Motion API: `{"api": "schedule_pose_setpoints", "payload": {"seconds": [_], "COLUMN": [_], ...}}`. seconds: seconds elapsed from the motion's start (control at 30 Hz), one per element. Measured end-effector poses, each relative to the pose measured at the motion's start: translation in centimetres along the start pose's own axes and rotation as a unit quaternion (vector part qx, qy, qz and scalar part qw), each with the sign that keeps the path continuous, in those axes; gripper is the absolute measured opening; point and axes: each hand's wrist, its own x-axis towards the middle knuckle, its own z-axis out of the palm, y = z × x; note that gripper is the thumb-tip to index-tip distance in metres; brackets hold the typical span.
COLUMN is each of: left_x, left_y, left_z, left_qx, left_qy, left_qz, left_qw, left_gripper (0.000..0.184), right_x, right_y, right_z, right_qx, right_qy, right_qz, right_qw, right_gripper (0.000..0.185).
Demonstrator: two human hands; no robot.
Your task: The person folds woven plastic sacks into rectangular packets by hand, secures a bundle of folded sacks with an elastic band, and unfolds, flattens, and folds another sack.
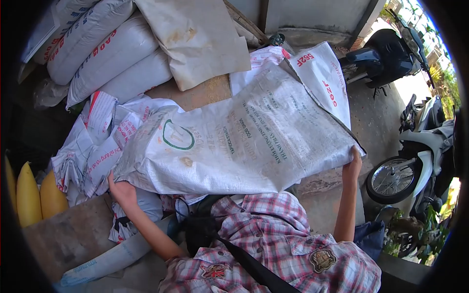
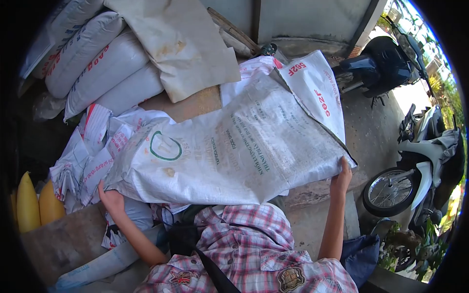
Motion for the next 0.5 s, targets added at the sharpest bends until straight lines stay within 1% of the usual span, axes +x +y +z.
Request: {"api": "schedule_pose_setpoints", "payload": {"seconds": [0.03, 0.07, 0.1, 0.13, 0.17, 0.2, 0.23, 0.27, 0.3, 0.33, 0.37, 0.4, 0.43, 0.5], "left_x": [0.1, 0.9, 1.3, 1.6, 1.9, 1.1, 1.1, 1.1, 0.9, 0.3, -0.2, -0.9, -0.7, 0.2], "left_y": [-0.4, -0.4, -0.2, 0.0, 0.0, 0.3, 0.3, 0.4, 0.4, 0.5, 0.5, 0.5, 0.4, 0.7], "left_z": [-0.3, -2.2, -3.5, -4.3, -5.0, -4.2, -4.7, -5.4, -5.1, -3.9, -2.7, -1.4, -1.9, -2.4], "left_qx": [0.126, 0.201, 0.200, 0.259, 0.317, 0.413, 0.413, 0.490, 0.526, 0.560, 0.595, 0.628, 0.627, 0.677], "left_qy": [0.072, 0.123, 0.124, 0.144, 0.160, 0.194, 0.193, 0.189, 0.186, 0.185, 0.189, 0.192, 0.191, 0.133], "left_qz": [0.047, 0.095, 0.094, 0.160, 0.224, 0.269, 0.268, 0.288, 0.295, 0.303, 0.280, 0.257, 0.258, 0.316], "left_qw": [0.988, 0.967, 0.967, 0.942, 0.908, 0.848, 0.849, 0.801, 0.776, 0.748, 0.729, 0.709, 0.710, 0.651], "left_gripper": [0.045, 0.049, 0.049, 0.050, 0.052, 0.056, 0.056, 0.058, 0.059, 0.061, 0.065, 0.069, 0.069, 0.069], "right_x": [0.0, 0.3, 1.0, 1.7, 2.3, 2.5, 2.5, 2.5, 3.1, 4.1, 5.1, 4.5, 4.2, 4.0], "right_y": [-0.2, -0.2, -0.3, -0.4, -0.5, -1.4, -2.1, -2.5, -2.7, -3.0, -3.2, -4.1, -5.0, -6.3], "right_z": [0.1, -0.1, -0.7, -1.4, -2.1, -2.5, -2.7, -2.8, -3.1, -3.9, -4.7, -4.1, -3.7, -2.8], "right_qx": [-0.040, -0.042, -0.081, -0.119, -0.127, -0.162, -0.197, -0.232, -0.233, -0.308, -0.383, -0.426, -0.425, -0.387], "right_qy": [0.018, 0.016, 0.012, 0.009, 0.007, 0.014, 0.021, 0.072, 0.070, 0.078, 0.087, 0.071, 0.072, 0.035], "right_qz": [-0.025, -0.025, -0.050, -0.077, -0.102, -0.096, -0.089, -0.082, -0.084, -0.103, -0.121, -0.177, -0.178, -0.215], "right_qw": [0.999, 0.999, 0.995, 0.990, 0.987, 0.982, 0.976, 0.967, 0.966, 0.942, 0.912, 0.885, 0.885, 0.896], "right_gripper": [0.028, 0.028, 0.025, 0.022, 0.016, 0.015, 0.013, 0.014, 0.014, 0.015, 0.016, 0.017, 0.017, 0.017]}}
